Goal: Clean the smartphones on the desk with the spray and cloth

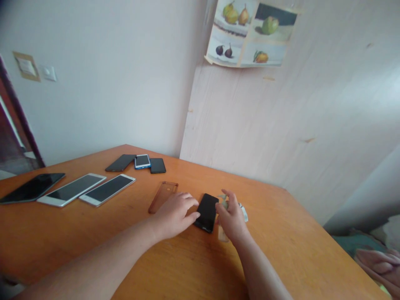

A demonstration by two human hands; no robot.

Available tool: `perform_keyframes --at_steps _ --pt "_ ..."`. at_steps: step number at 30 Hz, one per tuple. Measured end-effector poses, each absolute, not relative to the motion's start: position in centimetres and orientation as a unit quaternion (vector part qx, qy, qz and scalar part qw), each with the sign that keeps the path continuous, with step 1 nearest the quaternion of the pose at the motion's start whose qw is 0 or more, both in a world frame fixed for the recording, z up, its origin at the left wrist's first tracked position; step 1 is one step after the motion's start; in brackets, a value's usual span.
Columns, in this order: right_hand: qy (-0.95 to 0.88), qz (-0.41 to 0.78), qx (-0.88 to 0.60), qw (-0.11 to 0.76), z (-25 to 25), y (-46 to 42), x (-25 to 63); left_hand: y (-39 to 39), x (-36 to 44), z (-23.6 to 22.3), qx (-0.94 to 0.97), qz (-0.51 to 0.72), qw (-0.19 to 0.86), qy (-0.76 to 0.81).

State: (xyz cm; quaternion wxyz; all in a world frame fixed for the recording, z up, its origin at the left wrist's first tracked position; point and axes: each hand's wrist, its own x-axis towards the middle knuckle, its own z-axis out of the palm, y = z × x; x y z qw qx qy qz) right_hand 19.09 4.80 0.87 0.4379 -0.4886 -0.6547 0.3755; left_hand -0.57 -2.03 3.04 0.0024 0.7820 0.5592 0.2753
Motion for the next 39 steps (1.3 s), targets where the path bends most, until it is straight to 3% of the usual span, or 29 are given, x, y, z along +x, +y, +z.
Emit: perform_keyframes --at_steps 14,24,26,30,35,39 --pt "-0.592 0.48 -0.318 0.564 2.3 2.7 17.3 -2.2 3.9 2.4 0.711 0.421 0.341 0.449" --pt "-0.511 0.641 -0.243 0.518 2.0 3.7 17.5 -1.4 2.2 4.2 0.609 0.503 0.383 0.48" --pt "-0.556 0.607 -0.276 0.496 1.8 4.0 17.8 -0.7 1.2 4.9 0.6 0.525 0.339 0.5" --pt "-0.718 0.374 -0.406 0.423 1.3 4.1 18.4 2.2 -1.4 5.6 0.597 0.542 0.262 0.53" --pt "-0.82 0.169 -0.418 0.352 1.5 3.6 18.6 7.5 -5.3 5.5 0.58 0.492 0.159 0.63" --pt "-0.834 0.071 -0.452 0.309 1.7 3.6 18.8 11.7 -8.3 5.1 0.563 0.441 0.11 0.691"
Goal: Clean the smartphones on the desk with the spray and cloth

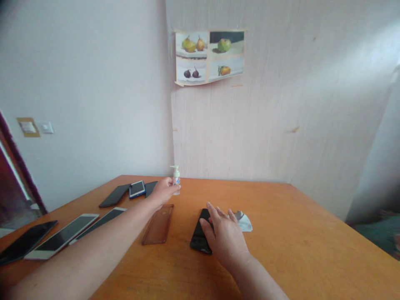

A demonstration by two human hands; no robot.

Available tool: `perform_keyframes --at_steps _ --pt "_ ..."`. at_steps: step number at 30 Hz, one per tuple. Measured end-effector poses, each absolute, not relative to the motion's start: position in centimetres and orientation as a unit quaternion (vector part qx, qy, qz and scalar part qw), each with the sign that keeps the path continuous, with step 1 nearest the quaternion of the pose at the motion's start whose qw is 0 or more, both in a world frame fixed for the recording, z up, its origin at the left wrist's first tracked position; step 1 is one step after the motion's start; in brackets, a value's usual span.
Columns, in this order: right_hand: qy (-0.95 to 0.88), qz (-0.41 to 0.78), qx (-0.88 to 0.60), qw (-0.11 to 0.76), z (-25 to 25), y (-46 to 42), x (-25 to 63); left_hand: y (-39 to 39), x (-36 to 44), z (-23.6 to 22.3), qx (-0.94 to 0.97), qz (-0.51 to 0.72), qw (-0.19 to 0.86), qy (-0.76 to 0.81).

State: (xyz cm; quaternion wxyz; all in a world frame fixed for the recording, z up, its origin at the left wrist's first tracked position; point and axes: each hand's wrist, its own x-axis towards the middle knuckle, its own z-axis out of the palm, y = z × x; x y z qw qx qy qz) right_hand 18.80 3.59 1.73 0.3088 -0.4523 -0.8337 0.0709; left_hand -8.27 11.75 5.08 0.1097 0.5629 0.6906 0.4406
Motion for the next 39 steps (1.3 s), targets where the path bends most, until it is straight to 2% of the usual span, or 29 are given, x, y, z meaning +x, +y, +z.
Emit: perform_keyframes --at_steps 6,16,24,33,39 --pt "-0.812 0.004 -0.495 0.31 1.0 4.5 19.3 16.7 -11.4 4.3 0.523 0.366 0.043 0.769" --pt "-0.708 0.022 -0.63 0.319 2.2 6.2 21.6 21.3 -13.2 1.7 0.488 0.317 0.018 0.813" --pt "-0.669 0.098 -0.651 0.345 1.9 7.2 22.9 21.3 -13.5 0.3 0.511 0.314 0.025 0.8" --pt "-0.656 0.102 -0.672 0.328 2.4 7.3 23.3 20.7 -13.0 0.5 0.502 0.319 0.025 0.803" --pt "-0.614 0.085 -0.716 0.321 3.5 7.6 24.4 18.7 -12.5 1.4 0.495 0.369 0.04 0.786"
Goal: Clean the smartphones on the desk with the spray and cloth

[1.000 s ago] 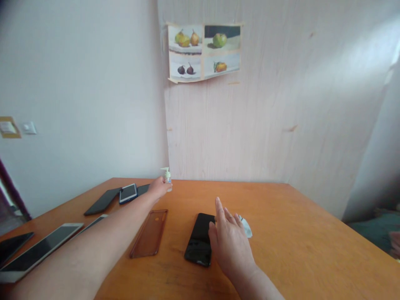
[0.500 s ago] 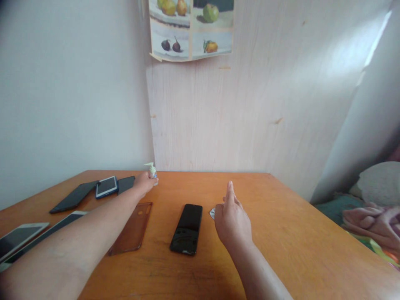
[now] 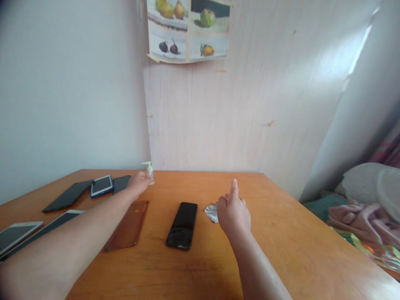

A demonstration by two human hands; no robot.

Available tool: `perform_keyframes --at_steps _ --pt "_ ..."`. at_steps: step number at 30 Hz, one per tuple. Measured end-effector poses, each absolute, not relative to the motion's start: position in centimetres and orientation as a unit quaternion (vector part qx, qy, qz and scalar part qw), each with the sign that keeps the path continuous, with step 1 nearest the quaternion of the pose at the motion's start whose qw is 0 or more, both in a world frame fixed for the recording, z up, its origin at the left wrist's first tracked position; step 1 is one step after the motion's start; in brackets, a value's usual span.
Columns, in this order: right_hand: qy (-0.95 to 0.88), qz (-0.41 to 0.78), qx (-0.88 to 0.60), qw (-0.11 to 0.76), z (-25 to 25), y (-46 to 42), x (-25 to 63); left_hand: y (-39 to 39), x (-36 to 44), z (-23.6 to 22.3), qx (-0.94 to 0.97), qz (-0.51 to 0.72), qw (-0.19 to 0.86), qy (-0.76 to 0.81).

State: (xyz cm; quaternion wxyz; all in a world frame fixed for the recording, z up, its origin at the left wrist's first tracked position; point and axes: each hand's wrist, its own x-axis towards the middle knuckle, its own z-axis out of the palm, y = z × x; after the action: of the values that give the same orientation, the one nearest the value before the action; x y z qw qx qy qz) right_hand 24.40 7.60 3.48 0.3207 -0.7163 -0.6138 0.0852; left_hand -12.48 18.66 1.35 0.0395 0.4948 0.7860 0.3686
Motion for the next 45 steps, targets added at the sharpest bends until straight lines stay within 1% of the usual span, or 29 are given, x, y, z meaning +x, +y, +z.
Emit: perform_keyframes --at_steps 3,7,9,14,15,19,22,24,28,31,34,37,41,45 --pt "-0.636 0.045 -0.726 0.258 3.5 7.4 24.5 16.9 -11.8 2.5 0.503 0.413 0.054 0.757" --pt "-0.702 0.034 -0.695 0.153 1.5 7.5 23.9 13.7 -9.7 4.0 0.522 0.476 0.089 0.702" --pt "-0.721 0.052 -0.676 0.14 0.2 7.8 23.7 11.8 -8.4 4.7 0.53 0.505 0.111 0.672" --pt "-0.726 0.104 -0.65 0.2 -1.4 8.7 24.2 6.1 -5.3 5.7 0.546 0.542 0.176 0.615" --pt "-0.723 0.113 -0.646 0.216 -1.3 8.9 24.4 4.8 -4.7 5.9 0.541 0.557 0.208 0.595" --pt "-0.699 0.157 -0.623 0.315 -0.5 9.7 24.5 -0.2 -2.3 6.3 0.511 0.585 0.308 0.549" --pt "-0.671 0.202 -0.596 0.392 0.0 9.6 23.8 -2.5 -0.3 5.7 0.486 0.609 0.359 0.514" --pt "-0.651 0.244 -0.573 0.434 0.2 9.2 23.0 -2.9 0.8 4.8 0.51 0.608 0.349 0.499" --pt "-0.62 0.348 -0.509 0.485 1.0 7.7 21.4 -2.3 1.8 2.7 0.61 0.564 0.237 0.504" --pt "-0.612 0.414 -0.46 0.493 1.7 6.4 20.2 -2.1 1.9 1.8 0.668 0.517 0.175 0.505" --pt "-0.582 0.516 -0.389 0.494 2.4 5.1 19.3 -2.5 2.3 1.6 0.687 0.505 0.166 0.496" --pt "-0.546 0.616 -0.313 0.474 2.8 3.9 18.6 -3.1 2.7 1.8 0.694 0.507 0.172 0.481" --pt "-0.544 0.663 -0.277 0.433 2.8 2.8 18.0 -3.4 3.0 2.1 0.703 0.496 0.211 0.463" --pt "-0.525 0.699 -0.255 0.413 2.7 2.7 17.8 -3.1 2.9 2.2 0.687 0.516 0.247 0.448"
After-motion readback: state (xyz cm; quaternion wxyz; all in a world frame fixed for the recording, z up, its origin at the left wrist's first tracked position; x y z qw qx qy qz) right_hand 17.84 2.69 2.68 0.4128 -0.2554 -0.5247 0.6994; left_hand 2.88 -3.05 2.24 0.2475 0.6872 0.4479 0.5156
